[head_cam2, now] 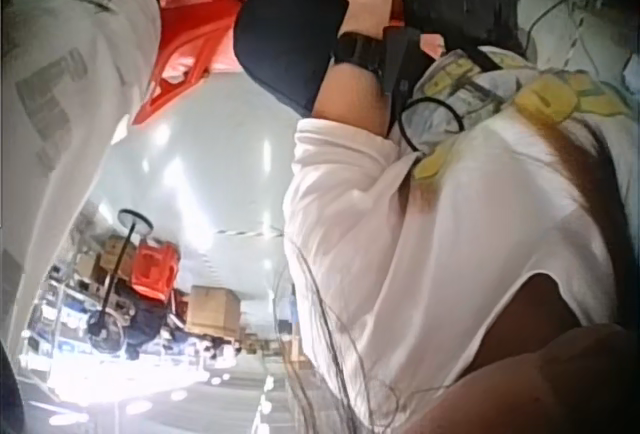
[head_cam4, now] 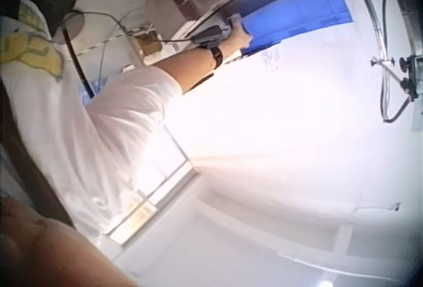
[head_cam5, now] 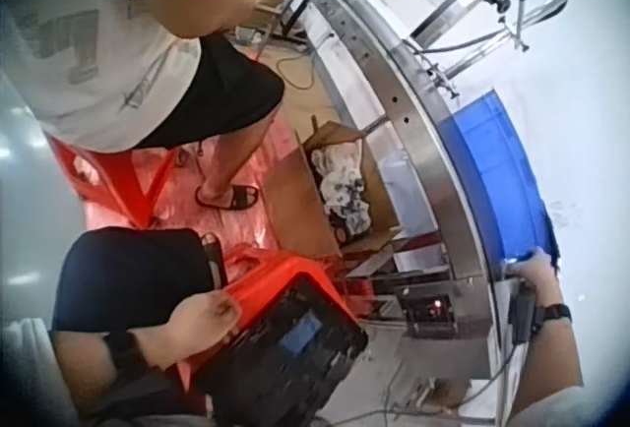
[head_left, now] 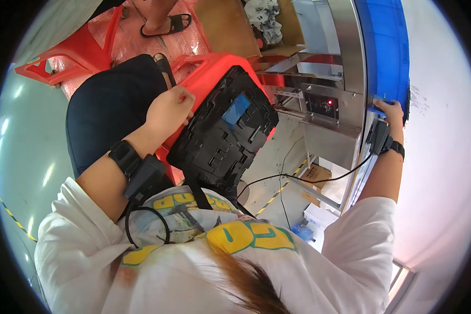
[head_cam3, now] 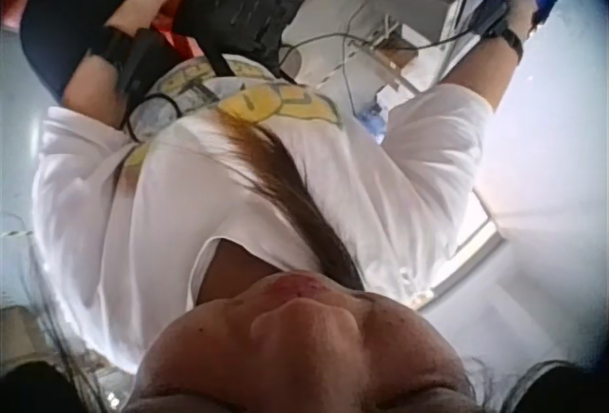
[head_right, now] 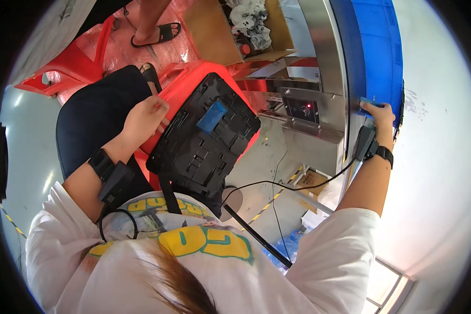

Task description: The recorder inserts blue cards into black plastic housings at a factory workbench.

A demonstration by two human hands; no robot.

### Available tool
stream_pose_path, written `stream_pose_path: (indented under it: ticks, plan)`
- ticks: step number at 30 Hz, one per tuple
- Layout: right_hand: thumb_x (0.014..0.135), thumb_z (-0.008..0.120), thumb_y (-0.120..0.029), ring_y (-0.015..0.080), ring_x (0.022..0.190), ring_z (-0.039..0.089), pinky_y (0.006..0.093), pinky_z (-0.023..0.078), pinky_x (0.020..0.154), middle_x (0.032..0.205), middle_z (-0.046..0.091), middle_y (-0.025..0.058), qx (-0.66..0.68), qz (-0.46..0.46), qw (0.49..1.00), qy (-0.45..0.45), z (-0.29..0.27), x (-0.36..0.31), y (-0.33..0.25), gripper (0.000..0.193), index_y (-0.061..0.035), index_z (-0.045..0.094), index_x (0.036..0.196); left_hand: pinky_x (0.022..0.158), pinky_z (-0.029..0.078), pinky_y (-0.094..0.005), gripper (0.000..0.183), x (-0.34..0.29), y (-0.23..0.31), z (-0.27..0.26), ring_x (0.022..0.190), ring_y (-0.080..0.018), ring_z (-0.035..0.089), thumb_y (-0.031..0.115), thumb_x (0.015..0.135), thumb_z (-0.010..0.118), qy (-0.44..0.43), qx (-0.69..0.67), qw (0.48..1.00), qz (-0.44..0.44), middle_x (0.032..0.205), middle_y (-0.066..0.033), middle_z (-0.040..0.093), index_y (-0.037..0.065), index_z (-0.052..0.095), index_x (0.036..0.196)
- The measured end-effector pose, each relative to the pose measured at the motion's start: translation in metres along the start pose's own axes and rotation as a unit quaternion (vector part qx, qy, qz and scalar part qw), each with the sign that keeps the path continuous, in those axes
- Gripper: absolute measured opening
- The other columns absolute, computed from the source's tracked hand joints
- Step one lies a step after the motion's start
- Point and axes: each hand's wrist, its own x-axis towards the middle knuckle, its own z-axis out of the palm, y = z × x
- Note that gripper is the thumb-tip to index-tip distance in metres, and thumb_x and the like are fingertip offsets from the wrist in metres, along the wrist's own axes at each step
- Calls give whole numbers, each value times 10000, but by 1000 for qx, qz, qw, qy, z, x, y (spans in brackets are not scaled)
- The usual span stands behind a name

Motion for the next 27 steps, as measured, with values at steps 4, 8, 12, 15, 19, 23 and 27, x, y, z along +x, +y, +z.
stream_pose_path:
  ticks: [4,8,12,15,19,23,27]
  plan:
    - [532,843,-273,269,790,589,358,496,671,963,587,190,52,-6,998,37,-6,-52,-11,758,20,460,1117,553,483,-298,303,1,-11,-3,525,-173,609,289,876,502,4,-26,1000,-5,681,-108,642,8,598,935]
    - [686,685,-45,163,604,561,275,451,487,803,569,89,108,1,994,25,-9,-57,33,418,-46,507,1065,571,487,-309,330,10,-16,2,508,-172,602,319,877,495,-15,-5,1000,25,672,-112,636,12,606,925]
    - [750,608,-4,122,583,553,235,443,471,764,560,44,172,-24,983,52,-32,-82,3,269,-34,553,1011,704,491,-367,365,16,-25,1,701,-273,644,349,854,507,-16,51,998,41,774,-155,655,15,624,943]
    - [783,574,12,99,598,552,217,437,475,791,575,51,261,-102,957,71,-56,-121,-35,250,-27,547,1028,784,474,-396,377,17,-24,4,844,-329,632,357,835,517,-15,84,995,56,846,-180,657,19,632,956]
    - [789,594,13,86,617,557,206,441,495,851,592,61,392,-179,899,69,-54,-182,-88,298,-25,545,1081,787,474,-410,381,13,-21,3,860,-346,628,360,824,520,-16,98,992,72,851,-197,652,11,648,909]
    - [797,608,2,104,618,570,209,464,540,931,600,75,444,-169,862,-179,-5,-242,-140,341,-22,527,1127,765,479,-421,384,9,-19,-3,838,-353,630,354,821,524,-38,127,988,84,835,-208,647,-5,655,857]
    - [790,592,28,94,618,573,203,456,547,846,616,38,434,-148,809,-368,92,-259,-139,280,-22,556,1063,740,477,-409,363,14,-21,4,811,-339,631,356,815,558,-38,125,988,87,807,-198,642,3,645,815]
